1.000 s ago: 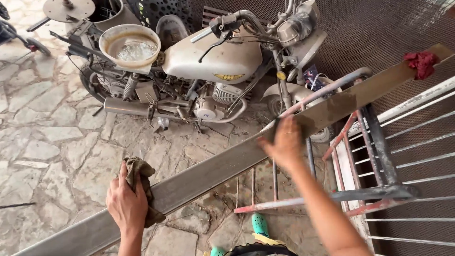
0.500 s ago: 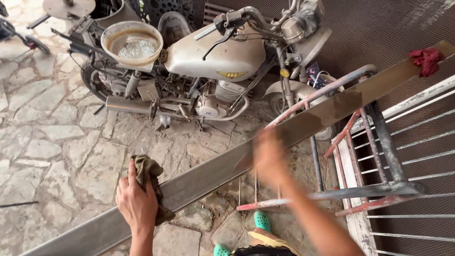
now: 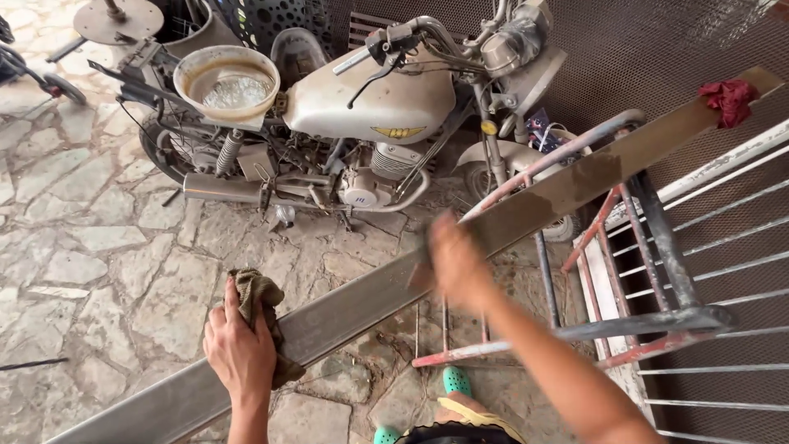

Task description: Sanding and cleaning a long metal beam using sandpaper and a cloth to prepare the surface.

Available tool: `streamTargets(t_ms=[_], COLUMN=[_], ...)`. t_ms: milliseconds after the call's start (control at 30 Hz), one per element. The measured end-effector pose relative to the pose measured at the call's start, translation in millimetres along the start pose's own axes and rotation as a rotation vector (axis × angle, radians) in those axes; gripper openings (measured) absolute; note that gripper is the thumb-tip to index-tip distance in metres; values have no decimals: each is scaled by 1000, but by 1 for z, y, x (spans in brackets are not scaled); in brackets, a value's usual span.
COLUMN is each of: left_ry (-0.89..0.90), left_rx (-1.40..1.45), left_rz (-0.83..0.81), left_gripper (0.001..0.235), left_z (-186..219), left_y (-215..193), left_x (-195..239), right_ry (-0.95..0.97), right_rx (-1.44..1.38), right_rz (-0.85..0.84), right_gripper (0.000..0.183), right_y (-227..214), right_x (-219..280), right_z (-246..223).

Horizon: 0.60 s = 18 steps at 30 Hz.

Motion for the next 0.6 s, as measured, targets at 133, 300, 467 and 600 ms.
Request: streamTargets(t_ms=[133,300,467,600], left_ry=[22,7,4,-10], left_rx=[-18,-17,-42,-14], left_rz=[12,-12,-5,-15], left_gripper=[63,63,62,64], left_z=[-3,-1,2,0], left_y=[3,-2,-1,0], left_x=[2,1,0,1], right_ry=[200,-58,174,-288], right_rx=[-115,2,-324,-454], right_rz=[146,128,181,88], right_gripper=[76,112,122,83], right_y=[-4,20,-25,-20], right_x=[-12,-10,25,65], right_z=[-13,-2,-87,-142])
Point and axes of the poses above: each hand's wrist, its own x-axis away from the middle knuckle, its own y-axis out of the palm, z = x × y, the point moved 1 cm from there along -x, towards the middle knuckle, and after that the axes turned 1 degree about z, right-handed, at the moved point
